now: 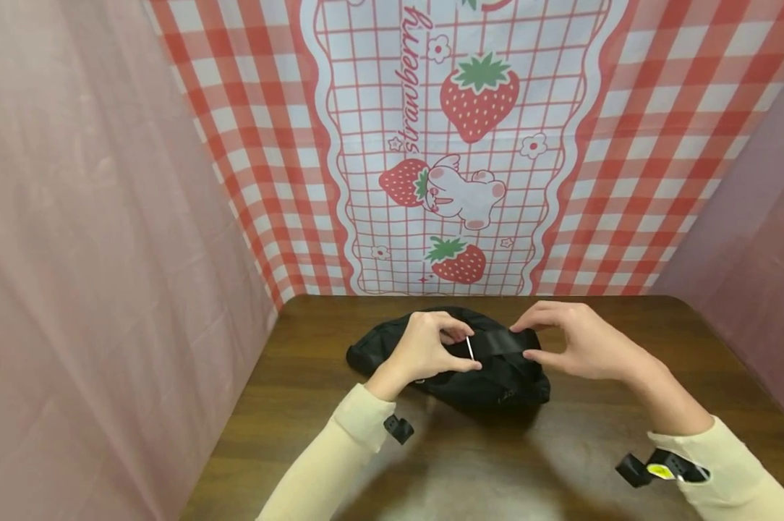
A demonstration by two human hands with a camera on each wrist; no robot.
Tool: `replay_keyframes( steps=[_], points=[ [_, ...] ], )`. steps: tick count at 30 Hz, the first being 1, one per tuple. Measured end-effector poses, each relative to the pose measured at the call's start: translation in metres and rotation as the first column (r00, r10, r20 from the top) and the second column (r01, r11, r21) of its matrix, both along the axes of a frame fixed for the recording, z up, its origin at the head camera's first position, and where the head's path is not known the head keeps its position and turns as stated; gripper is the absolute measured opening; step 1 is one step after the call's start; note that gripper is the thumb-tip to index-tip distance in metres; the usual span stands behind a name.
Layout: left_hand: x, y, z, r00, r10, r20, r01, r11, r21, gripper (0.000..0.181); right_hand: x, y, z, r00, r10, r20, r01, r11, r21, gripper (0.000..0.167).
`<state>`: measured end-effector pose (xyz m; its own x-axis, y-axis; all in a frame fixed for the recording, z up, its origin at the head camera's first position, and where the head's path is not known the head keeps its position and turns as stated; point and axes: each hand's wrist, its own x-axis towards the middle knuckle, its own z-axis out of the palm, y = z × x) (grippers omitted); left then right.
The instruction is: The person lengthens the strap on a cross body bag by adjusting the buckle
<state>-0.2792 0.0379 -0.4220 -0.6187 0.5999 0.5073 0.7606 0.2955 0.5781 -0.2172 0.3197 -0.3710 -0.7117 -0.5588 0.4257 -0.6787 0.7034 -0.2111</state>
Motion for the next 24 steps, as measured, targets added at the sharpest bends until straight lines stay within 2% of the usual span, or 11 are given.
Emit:
replay_keyframes(
  steps=[4, 7, 12, 16, 20, 24],
  points=[
    [0.001, 0.001, 0.0, 1.0, -0.011, 0.007, 0.012, 1.0, -0.005, 0.041, -0.007, -0.011, -0.019, 0.998, 0.066, 0.022, -0.066, 0.997, -0.028, 0.043],
    [0.002, 0.002, 0.002, 1.0, -0.021, 0.005, 0.021, 1.0, -0.006, 0.043, -0.013, -0.022, -0.027, 0.995, 0.097, 0.021, -0.095, 0.994, -0.058, 0.041],
    [0.001, 0.001, 0.004, 1.0, -0.024, 0.0, 0.024, 1.0, -0.011, 0.043, -0.019, -0.032, -0.024, 0.995, 0.103, 0.004, -0.103, 0.992, -0.076, 0.039],
    [0.001, 0.0, 0.002, 1.0, -0.024, -0.001, 0.024, 1.0, -0.013, 0.042, -0.02, -0.034, -0.021, 0.994, 0.1, 0.037, -0.097, 0.992, -0.083, 0.041],
    [0.0, -0.001, 0.0, 0.999, -0.033, -0.009, 0.033, 0.999, -0.013, 0.042, -0.019, -0.033, -0.017, 0.995, 0.076, 0.072, -0.07, 0.995, -0.077, 0.041],
    [-0.001, -0.001, -0.001, 0.999, -0.031, -0.028, 0.03, 0.999, -0.018, 0.042, -0.016, -0.028, -0.012, 0.997, 0.043, 0.067, -0.039, 0.997, -0.061, 0.038]
  ],
)
